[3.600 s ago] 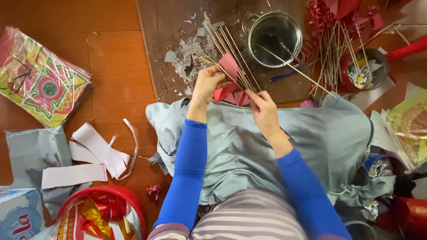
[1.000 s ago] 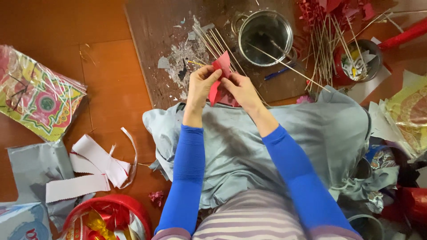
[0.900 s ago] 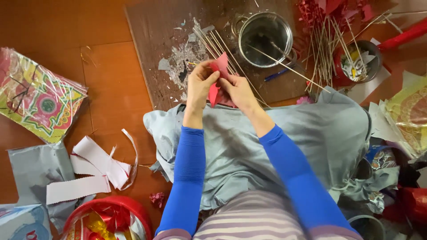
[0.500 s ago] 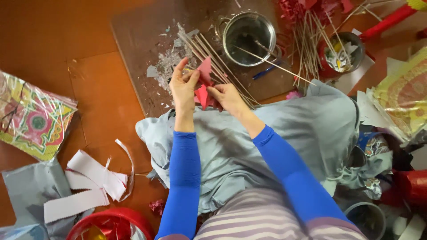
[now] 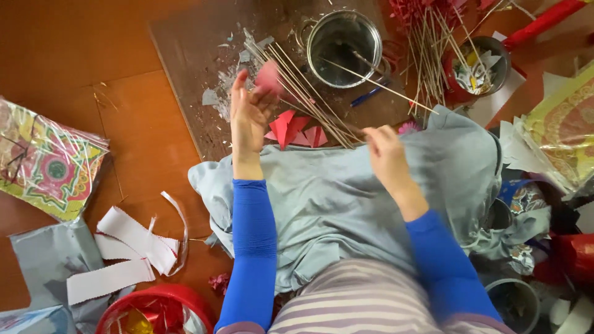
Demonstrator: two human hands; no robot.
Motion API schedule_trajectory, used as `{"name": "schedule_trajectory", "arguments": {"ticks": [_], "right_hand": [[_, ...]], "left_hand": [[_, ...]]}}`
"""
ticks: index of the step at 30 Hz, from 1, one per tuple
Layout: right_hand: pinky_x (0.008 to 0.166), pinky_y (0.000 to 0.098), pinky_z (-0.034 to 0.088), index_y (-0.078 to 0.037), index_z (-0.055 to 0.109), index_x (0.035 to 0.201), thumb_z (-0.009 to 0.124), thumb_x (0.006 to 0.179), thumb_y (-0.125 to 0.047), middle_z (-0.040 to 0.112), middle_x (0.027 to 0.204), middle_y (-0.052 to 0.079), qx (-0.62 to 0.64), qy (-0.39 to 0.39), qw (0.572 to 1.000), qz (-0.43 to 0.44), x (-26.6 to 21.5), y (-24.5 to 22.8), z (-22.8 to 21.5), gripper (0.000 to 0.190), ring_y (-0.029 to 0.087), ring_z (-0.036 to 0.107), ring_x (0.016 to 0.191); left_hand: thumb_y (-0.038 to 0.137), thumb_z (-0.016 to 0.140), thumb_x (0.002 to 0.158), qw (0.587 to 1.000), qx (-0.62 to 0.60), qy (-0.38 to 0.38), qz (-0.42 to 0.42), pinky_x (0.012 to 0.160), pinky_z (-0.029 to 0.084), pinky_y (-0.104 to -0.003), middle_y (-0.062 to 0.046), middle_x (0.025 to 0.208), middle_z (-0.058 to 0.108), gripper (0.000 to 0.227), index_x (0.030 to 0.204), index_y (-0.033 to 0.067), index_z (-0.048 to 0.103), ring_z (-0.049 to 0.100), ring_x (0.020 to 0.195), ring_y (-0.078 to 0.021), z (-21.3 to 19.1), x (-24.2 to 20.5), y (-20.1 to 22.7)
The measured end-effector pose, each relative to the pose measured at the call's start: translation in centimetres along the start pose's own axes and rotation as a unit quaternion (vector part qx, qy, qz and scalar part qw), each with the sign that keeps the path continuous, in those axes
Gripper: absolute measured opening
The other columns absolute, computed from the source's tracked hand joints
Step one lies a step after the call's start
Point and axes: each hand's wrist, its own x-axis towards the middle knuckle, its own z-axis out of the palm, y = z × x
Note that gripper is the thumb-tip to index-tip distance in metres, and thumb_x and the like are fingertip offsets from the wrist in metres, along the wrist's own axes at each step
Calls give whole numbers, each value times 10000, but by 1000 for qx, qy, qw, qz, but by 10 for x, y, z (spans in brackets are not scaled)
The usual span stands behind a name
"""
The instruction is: Assembling red paper decorations onto thin wooden sticks by hand.
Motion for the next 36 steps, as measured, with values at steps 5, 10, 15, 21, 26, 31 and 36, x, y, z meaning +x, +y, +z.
{"name": "schedule_trajectory", "arguments": {"ticks": [5, 10, 15, 21, 26, 31, 36], "right_hand": [[840, 415, 539, 2, 663, 1282, 575, 1004, 101, 679, 1076, 164, -91, 122, 988, 6, 27, 65, -49, 307, 301, 659, 966], [811, 476, 538, -20, 712, 1337, 607, 1052, 48, 725, 1091, 176, -224, 159, 958, 82, 72, 150, -96, 310, 339, 695, 985], [965, 412, 561, 85, 499, 1433, 617, 966, 14, 515, 1342, 278, -365, 205, 895, -156, 97, 121, -108, 487, 419, 615, 1162], [800, 281, 613, -32, 560, 1422, 615, 1130, 85, 583, 1293, 136, -43, 82, 996, 1, 61, 27, -43, 320, 219, 654, 1112], [718, 292, 574, -7, 664, 1290, 666, 1025, 0, 674, 1131, 118, 78, -34, 996, 18, 33, -11, 12, 265, 198, 677, 916], [781, 291, 562, -15, 689, 1282, 688, 1000, -68, 732, 1091, 62, 200, -173, 959, 101, 17, 3, 63, 287, 141, 688, 928], [834, 267, 557, -36, 629, 1303, 665, 974, -91, 717, 1095, -3, 558, -158, 768, 271, 32, -24, 87, 335, 78, 668, 947]], "left_hand": [[290, 488, 1060, 997, 35, 60, -19, 941, 565, -374, -134, 1206, 696, 420, 1448, 142, 429, 674, 1095, -233, -40, 13, -19], [209, 630, 1067, 972, 195, 122, -35, 847, 536, -365, -152, 1145, 675, 336, 1364, 64, 567, 638, 998, -235, -111, 33, -69], [247, 783, 905, 721, 689, 61, 40, 862, 589, -390, -126, 1081, 743, 310, 1155, 93, 683, 737, 993, -270, -117, 26, -91], [355, 904, 703, 572, 816, 69, -43, 819, 554, -501, -208, 1178, 562, 731, 1220, -5, 533, 605, 1083, -410, -55, 17, -101], [197, 814, 804, 517, 851, 87, -29, 827, 573, -471, -164, 1144, 632, 435, 1162, 57, 609, 653, 1047, -364, -125, 34, -129], [57, 710, 922, 802, 595, 32, -28, 828, 553, -381, -107, 1020, 731, 188, 1107, 41, 683, 688, 956, -250, -103, 26, -105], [33, 698, 976, 976, 184, -46, -109, 873, 593, -296, -53, 1101, 730, 196, 1169, 17, 666, 699, 992, -138, -42, 8, -83]]}}
